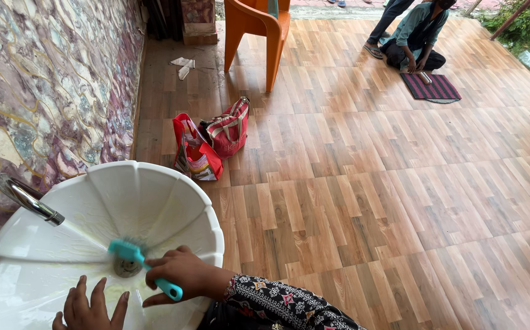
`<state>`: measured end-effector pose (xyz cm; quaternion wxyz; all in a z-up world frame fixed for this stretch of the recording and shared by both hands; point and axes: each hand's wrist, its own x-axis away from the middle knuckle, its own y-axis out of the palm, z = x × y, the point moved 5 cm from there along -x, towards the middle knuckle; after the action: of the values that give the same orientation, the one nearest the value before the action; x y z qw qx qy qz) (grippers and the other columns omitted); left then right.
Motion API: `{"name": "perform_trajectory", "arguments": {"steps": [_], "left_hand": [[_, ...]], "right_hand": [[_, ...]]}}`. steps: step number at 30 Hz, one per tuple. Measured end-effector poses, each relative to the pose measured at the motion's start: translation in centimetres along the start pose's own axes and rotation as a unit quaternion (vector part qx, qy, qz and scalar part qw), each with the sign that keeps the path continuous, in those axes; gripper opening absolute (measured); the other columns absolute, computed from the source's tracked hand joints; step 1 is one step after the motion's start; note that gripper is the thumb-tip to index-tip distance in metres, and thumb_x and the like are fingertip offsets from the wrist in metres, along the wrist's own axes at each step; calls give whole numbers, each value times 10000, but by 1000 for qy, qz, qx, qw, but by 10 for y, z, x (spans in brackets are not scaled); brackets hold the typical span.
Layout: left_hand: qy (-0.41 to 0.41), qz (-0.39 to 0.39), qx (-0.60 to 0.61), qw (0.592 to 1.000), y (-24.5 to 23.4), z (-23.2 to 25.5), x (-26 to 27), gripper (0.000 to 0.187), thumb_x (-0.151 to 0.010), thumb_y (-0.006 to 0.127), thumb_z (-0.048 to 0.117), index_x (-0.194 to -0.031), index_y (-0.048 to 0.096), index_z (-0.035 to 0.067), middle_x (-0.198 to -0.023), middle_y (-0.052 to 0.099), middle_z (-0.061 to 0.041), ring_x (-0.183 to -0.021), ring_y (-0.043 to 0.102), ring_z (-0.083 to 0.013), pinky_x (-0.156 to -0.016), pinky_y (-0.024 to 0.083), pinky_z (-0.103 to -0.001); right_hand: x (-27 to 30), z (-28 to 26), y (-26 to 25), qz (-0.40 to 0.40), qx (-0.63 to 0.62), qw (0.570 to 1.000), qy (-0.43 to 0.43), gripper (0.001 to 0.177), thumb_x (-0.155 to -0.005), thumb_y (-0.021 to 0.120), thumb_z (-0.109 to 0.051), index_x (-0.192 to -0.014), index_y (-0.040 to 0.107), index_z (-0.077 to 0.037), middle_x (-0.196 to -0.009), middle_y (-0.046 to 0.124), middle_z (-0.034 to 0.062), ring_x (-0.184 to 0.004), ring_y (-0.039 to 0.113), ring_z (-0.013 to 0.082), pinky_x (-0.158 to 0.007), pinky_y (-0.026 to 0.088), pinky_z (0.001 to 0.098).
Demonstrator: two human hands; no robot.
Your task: The person scrubs the interior of a white, flower-shaped pedestal sink using a teal scrub brush. They repeatedly apply a yellowish cleaning agent and scrub the basin's surface and drain area. The person occasionally rinses the brush under the running tap.
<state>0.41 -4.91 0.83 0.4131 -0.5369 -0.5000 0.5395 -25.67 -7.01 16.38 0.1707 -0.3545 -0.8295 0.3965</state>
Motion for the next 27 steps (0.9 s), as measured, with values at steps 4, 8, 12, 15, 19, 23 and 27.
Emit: {"name": "perform_trajectory", "arguments": {"steps": [4, 8, 12, 15, 19, 23, 27], "left_hand": [[-1, 16, 15, 1000, 5, -5, 3, 748, -829, 588, 675, -1442, 595, 246, -1660, 427, -135, -1599, 357, -336, -1276, 199, -662], [1, 7, -5, 1000, 4, 0, 1, 766, -822, 588, 697, -1446, 594, 251, -1652, 428, -126, -1582, 375, -333, -1266, 208, -646], [3, 1, 9, 1000, -11, 13, 6, 762, -832, 593, 701, -1459, 570, 267, -1677, 414, -80, -1568, 393, -297, -1241, 234, -602], [25, 18, 89, 996, -31, 25, 6, 771, -778, 607, 657, -1433, 558, 253, -1659, 398, -81, -1518, 382, -305, -1200, 246, -665], [52, -32, 16, 998, -48, 40, 6, 782, -801, 595, 684, -1463, 523, 273, -1650, 369, -72, -1529, 351, -292, -1196, 240, -634], [60, -63, 35, 996, -62, 47, 5, 775, -825, 574, 674, -1482, 487, 271, -1641, 346, -69, -1517, 328, -297, -1182, 224, -623], [61, -71, 48, 994, -70, 46, 4, 766, -855, 540, 678, -1483, 466, 247, -1639, 324, -77, -1520, 289, -320, -1170, 206, -626]], "right_hand": [[0, 1, 10, 0, -217, 971, -103, 449, -903, 644, -673, -864, 638, -225, -1047, 732, 9, -1240, 658, 235, -936, 510, 432], [1, -5, -2, 164, 83, 979, -93, 375, -807, 722, -564, -745, 678, -196, -1203, 763, 112, -1052, 694, 288, -898, 479, 432], [1, 9, 15, 22, -113, 989, -90, 485, -981, 679, -583, -752, 618, -160, -1015, 759, 56, -1284, 693, 217, -862, 539, 360], [-1, 10, 14, -5, -329, 943, -49, 389, -970, 671, -566, -921, 667, -180, -992, 737, 89, -1111, 724, 260, -1006, 538, 435], [4, -8, -9, 187, 50, 978, -73, 267, -802, 773, -421, -788, 710, -162, -1216, 758, 143, -984, 706, 327, -843, 484, 458], [-4, 9, 4, 95, -223, 969, -39, 309, -917, 756, -452, -864, 674, -159, -1131, 752, 155, -1198, 692, 293, -901, 529, 430], [-1, 11, 1, 138, -120, 983, 34, 250, -935, 706, -410, -877, 695, -167, -1173, 792, 101, -1037, 734, 307, -904, 543, 409]]}}
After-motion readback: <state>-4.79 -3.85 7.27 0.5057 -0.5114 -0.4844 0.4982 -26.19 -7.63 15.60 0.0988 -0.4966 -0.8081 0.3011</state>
